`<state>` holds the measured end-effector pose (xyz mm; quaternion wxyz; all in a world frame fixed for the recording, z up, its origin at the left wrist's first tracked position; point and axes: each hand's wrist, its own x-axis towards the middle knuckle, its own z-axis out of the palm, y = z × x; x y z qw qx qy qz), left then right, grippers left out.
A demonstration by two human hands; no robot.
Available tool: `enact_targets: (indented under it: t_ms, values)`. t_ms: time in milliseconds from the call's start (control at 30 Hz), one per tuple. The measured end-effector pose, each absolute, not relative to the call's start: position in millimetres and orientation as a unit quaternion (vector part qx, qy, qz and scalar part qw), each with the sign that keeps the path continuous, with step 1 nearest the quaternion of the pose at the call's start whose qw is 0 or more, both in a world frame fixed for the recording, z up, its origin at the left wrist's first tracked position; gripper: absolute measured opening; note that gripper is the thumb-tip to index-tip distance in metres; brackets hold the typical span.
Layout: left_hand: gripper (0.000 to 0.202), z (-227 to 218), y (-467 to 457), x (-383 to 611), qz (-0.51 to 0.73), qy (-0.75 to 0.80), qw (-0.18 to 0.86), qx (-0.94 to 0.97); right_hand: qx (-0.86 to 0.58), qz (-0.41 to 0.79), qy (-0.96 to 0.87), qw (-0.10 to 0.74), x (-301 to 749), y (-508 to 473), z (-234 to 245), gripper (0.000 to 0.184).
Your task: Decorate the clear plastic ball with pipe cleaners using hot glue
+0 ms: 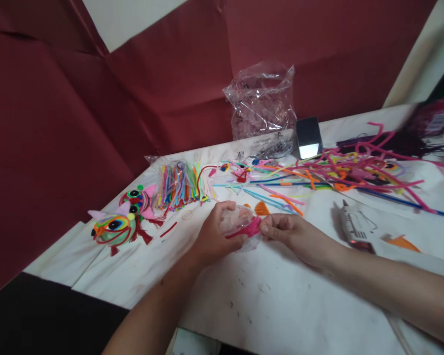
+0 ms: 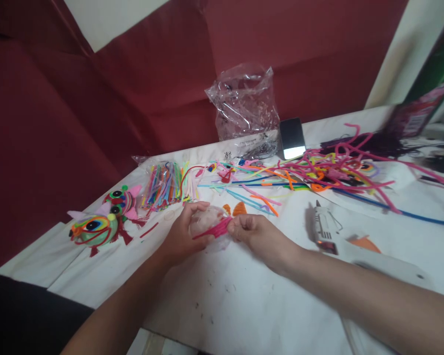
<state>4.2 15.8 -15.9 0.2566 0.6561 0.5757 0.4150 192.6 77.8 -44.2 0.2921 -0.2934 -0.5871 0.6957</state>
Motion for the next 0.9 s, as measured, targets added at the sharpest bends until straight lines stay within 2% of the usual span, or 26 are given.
enact_targets:
  t_ms: [200, 400, 567, 900]
  values:
    - [0.055, -18, 17, 2, 0.438, 0.564, 0.267, 0.647, -0.304, 0.678, -0.59, 0.316, 195, 82, -47, 0.045]
    - [0.054, -21, 18, 2, 0.441, 0.562, 0.266, 0.647, -0.305, 0.588, -0.678, 0.32, 194, 76, -43, 0.045]
    - [0.056, -26, 20, 5, 0.465, 0.542, 0.295, 0.635, -0.323, 0.569, -0.681, 0.328, 195, 77, -44, 0.05]
    - [0.061, -29, 23, 10, 0.483, 0.53, 0.295, 0.632, -0.34, 0.515, -0.698, 0.364, 193, 79, -43, 0.046]
